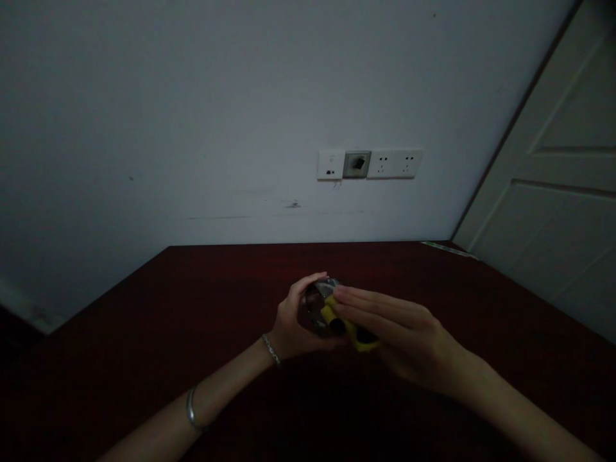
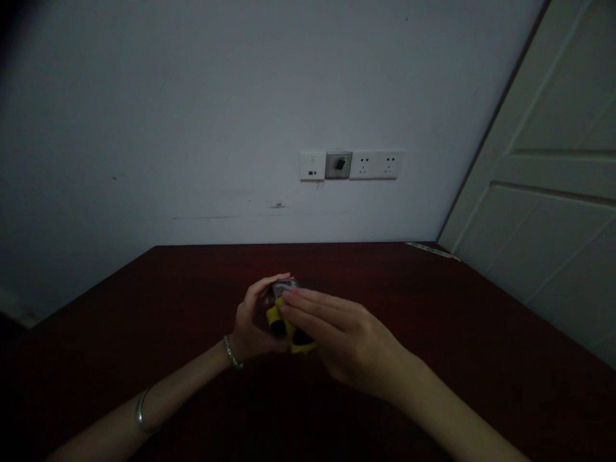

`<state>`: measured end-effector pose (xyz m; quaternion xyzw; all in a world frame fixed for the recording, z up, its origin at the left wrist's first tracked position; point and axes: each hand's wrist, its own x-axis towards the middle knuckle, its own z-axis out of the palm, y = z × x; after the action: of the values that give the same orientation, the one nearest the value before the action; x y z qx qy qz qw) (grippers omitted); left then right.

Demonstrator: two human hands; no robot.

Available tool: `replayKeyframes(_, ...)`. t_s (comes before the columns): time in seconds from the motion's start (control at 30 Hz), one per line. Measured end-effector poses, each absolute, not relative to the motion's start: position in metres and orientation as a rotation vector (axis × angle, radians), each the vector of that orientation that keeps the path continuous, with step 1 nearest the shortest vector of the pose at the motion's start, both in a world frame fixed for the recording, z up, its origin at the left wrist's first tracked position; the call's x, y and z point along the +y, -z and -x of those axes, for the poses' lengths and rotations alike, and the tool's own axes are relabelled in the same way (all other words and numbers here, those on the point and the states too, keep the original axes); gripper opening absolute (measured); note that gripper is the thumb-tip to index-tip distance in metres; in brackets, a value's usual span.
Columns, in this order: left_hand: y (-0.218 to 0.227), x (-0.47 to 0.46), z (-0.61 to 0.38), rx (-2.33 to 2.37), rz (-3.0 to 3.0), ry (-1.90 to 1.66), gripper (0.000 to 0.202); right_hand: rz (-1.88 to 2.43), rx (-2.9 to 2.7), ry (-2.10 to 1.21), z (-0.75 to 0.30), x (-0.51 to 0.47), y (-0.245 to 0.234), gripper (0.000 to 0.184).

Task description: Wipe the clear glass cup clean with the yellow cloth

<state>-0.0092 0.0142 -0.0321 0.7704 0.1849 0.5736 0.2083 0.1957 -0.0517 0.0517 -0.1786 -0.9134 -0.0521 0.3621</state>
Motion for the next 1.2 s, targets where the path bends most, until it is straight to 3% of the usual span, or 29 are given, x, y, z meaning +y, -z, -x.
replayKeyframes(0.3, 0.027, 0.01, 0.006, 0.526, -2.103, -1.568, 0.101, 0.684, -2.044, -0.23, -0.198, -0.037, -0.05, 0.05)
replayKeyframes(0.6, 0.016, 0.005, 0.0, 0.486, -1.775, -1.604, 0.09, 0.409, -2.314, 0.085, -0.197, -0.044, -0.042, 0.061)
replayKeyframes(0.97, 0.009, -0.01, -0.007, 0.435, -1.674, -1.532, 0.086, 0.678, -1.948, -0.236, -0.194, -0.045, -0.048, 0.053)
replayKeyframes(1.2, -0.003, -0.012, -0.007, 0.491, -1.502, -1.509, 0.077, 0.381, -2.202, 0.053, -0.196, -0.046, -0.048, 0.058)
